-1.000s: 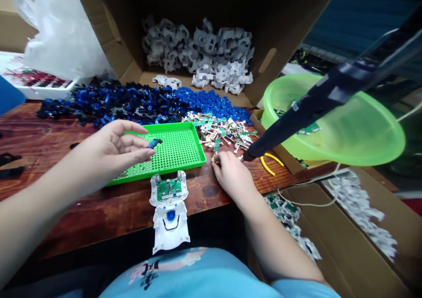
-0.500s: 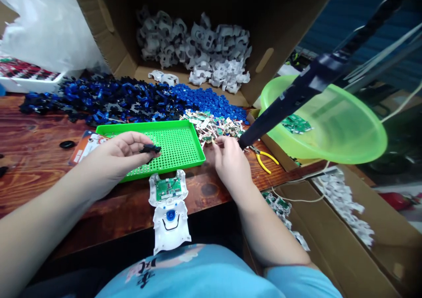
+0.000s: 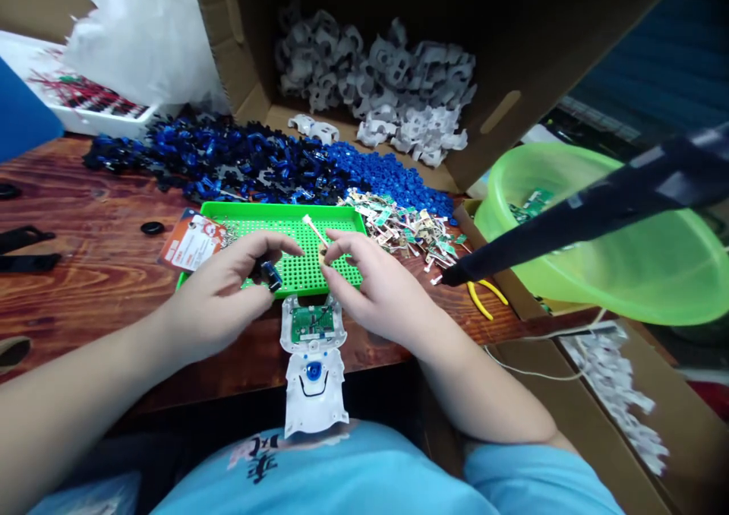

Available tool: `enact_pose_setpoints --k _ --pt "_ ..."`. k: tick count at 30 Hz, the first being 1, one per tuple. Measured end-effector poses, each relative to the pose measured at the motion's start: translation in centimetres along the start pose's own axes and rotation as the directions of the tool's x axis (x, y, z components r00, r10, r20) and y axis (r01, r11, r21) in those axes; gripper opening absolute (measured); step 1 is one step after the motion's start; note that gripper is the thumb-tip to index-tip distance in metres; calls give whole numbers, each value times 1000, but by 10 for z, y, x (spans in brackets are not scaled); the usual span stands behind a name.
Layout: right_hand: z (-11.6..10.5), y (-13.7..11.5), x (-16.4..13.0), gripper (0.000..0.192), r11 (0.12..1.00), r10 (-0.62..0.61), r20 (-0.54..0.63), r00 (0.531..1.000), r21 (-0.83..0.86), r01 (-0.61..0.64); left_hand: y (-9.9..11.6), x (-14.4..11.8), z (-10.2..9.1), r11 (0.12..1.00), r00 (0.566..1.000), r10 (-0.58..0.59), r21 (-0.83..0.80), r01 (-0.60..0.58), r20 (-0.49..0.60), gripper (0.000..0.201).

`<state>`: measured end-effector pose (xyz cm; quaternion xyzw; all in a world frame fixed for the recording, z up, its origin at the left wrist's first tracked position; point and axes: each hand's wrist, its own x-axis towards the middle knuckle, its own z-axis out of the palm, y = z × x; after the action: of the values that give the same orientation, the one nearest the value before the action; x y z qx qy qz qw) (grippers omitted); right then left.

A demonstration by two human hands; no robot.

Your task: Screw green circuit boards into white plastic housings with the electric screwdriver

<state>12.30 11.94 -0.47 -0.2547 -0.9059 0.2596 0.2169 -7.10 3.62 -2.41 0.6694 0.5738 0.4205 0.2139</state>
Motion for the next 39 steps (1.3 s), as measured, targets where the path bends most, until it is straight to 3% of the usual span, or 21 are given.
enact_pose_setpoints --k 3,6,11,15,20,25,28,33,36,39 --pt "2 -3 10 9 998 -39 71 997 48 35 -3 -2 3 972 984 176 159 -171 -20 34" --pt "2 -4 15 15 992 -77 95 993 106 67 -8 0 5 922 962 272 295 -252 -30 26" --pt "1 -2 18 22 983 -50 160 986 185 20 -15 4 3 816 881 471 394 -424 -28 22" --pt "2 1 17 24 969 -41 158 987 247 0 -16 4 3 878 912 409 278 -390 -13 21" --pt "8 8 13 28 955 -158 40 987 259 142 -9 5 4 943 938 322 129 -306 -130 19" --pt "19 14 10 28 885 -145 -64 987 437 158 1 6 5 997 964 -27 -71 9 -264 13" --pt "27 14 10 20 795 -90 -127 988 588 148 5 5 7 985 951 -132 -148 94 -278 13" --pt "34 12 11 14 704 84 -163 983 708 57 3 5 7 976 967 -151 -186 113 -206 11" --pt "32 13 12 15 667 152 -130 980 745 -4 0 6 5 979 969 -148 -171 115 -198 24" --pt "29 14 12 20 655 188 -99 977 754 -50 -2 6 3 1000 975 -24 -16 21 -222 25"
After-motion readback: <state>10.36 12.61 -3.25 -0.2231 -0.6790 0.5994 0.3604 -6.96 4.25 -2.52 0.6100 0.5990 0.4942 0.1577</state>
